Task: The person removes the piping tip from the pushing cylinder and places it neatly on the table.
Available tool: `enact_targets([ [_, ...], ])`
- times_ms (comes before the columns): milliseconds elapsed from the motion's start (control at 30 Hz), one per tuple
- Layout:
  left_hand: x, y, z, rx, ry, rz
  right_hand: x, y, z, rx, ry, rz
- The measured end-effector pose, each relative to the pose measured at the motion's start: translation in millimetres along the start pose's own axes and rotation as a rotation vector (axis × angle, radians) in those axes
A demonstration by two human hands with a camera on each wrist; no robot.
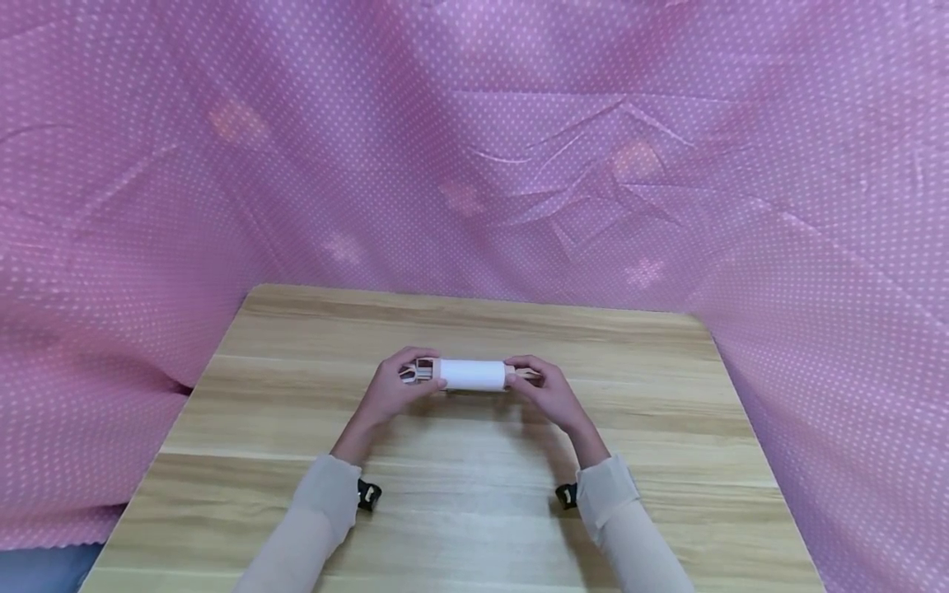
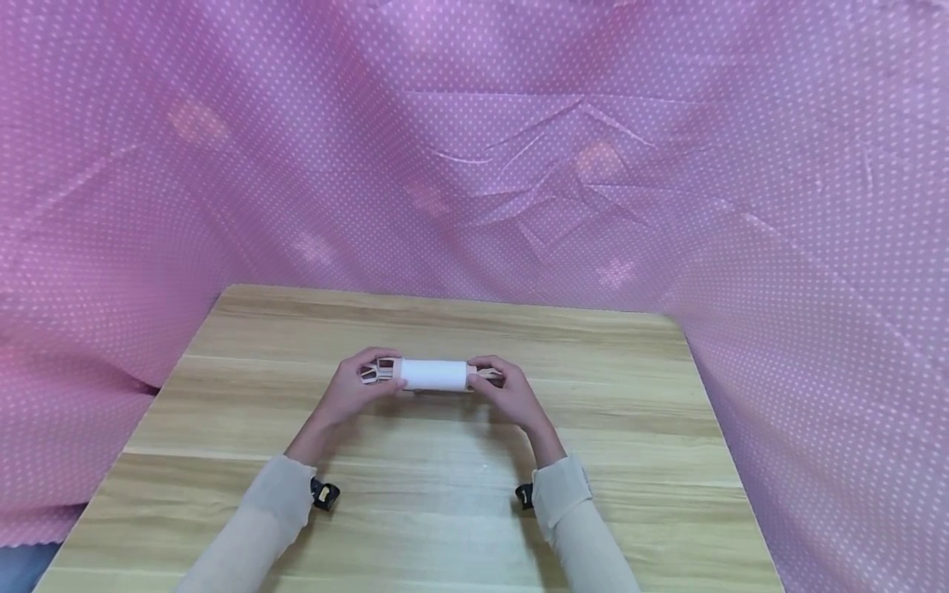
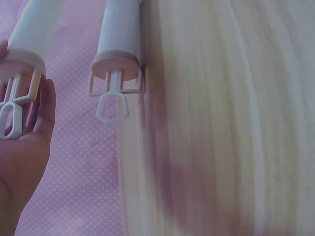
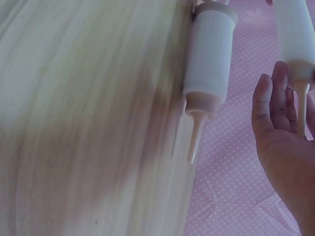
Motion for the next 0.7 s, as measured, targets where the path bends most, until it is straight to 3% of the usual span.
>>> enact_targets([
  [467, -0.8, -0.3, -19.7, 0.096, -0.040, -0.073, -1, 4.2, 21, -0.078, -0.001, -0.056],
  [700, -1.2, 0.0, -21.3, 0.107, -0.042, -0.083, 2, 10.6, 38, -0.235, 0.060, -0.067],
])
Point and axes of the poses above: each hand's wrist, its own y-axis away from the middle knuckle, its own x-axis out of the palm, z = x × y, the point moved 9 cm from there along -y, towards the middle knuckle, and after that the axes turned 4 degrees about z, right-handed, at the moved point
